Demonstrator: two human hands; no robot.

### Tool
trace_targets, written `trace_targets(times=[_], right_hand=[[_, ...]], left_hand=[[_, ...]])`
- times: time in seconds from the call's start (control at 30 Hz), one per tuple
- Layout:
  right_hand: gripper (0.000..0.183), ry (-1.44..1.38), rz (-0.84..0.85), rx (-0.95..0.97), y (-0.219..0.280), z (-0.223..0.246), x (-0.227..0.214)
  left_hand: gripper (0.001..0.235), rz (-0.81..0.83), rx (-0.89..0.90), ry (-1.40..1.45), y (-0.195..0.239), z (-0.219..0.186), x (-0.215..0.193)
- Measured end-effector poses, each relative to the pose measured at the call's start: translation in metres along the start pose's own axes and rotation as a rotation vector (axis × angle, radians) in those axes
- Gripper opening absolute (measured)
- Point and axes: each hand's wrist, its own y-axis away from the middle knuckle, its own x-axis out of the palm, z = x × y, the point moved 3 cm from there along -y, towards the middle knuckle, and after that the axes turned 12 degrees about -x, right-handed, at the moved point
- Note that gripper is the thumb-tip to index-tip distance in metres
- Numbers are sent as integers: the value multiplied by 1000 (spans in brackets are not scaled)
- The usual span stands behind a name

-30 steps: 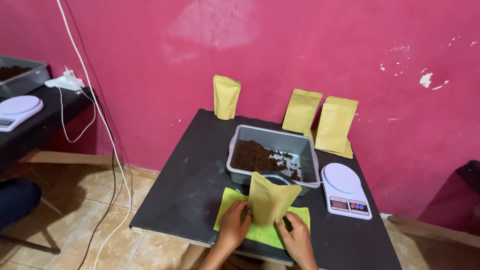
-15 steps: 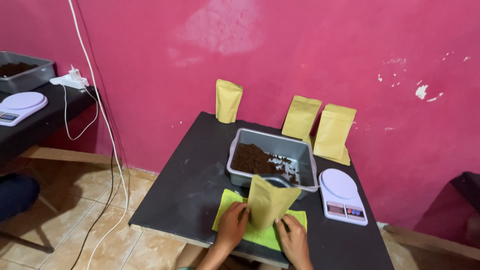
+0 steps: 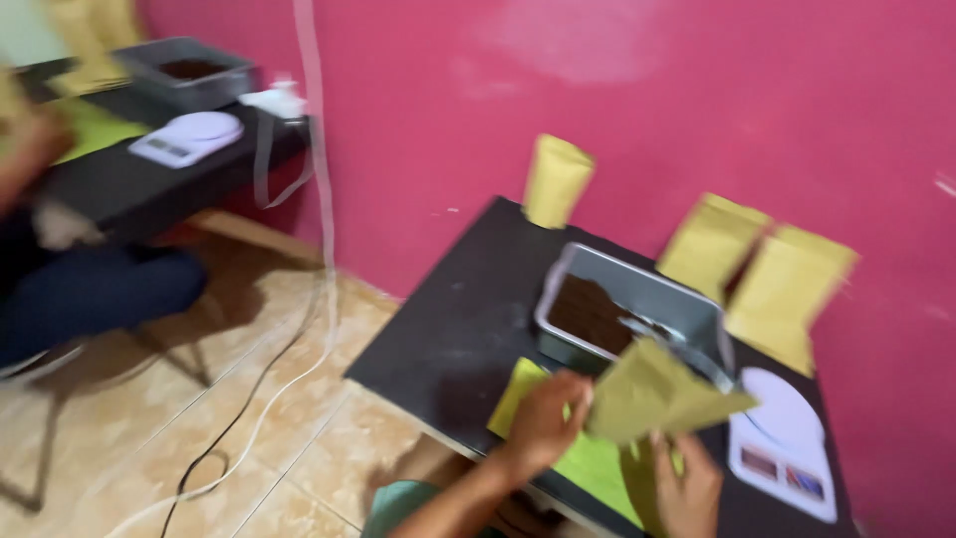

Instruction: Filling yellow pouches with ground coffee using a spoon, weighing them on a scale, and folding the tops.

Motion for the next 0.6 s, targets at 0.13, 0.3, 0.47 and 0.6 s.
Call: trace_targets(times=[0.13,0.3,0.47,0.6], right_hand=[[48,-66,76,238,59,-78,47],[34,-78,65,126,58,-129,62],[39,-100,120,2,65,-166,77],[35,-135,135,82,65,-162,77]], left_hand=[[8,17,-80,-246,39,63,25],[8,38,-75,-169,33,64,18],[7,23,-47,-173,36,57,15],[17,51,-95,-139,35,54,12]])
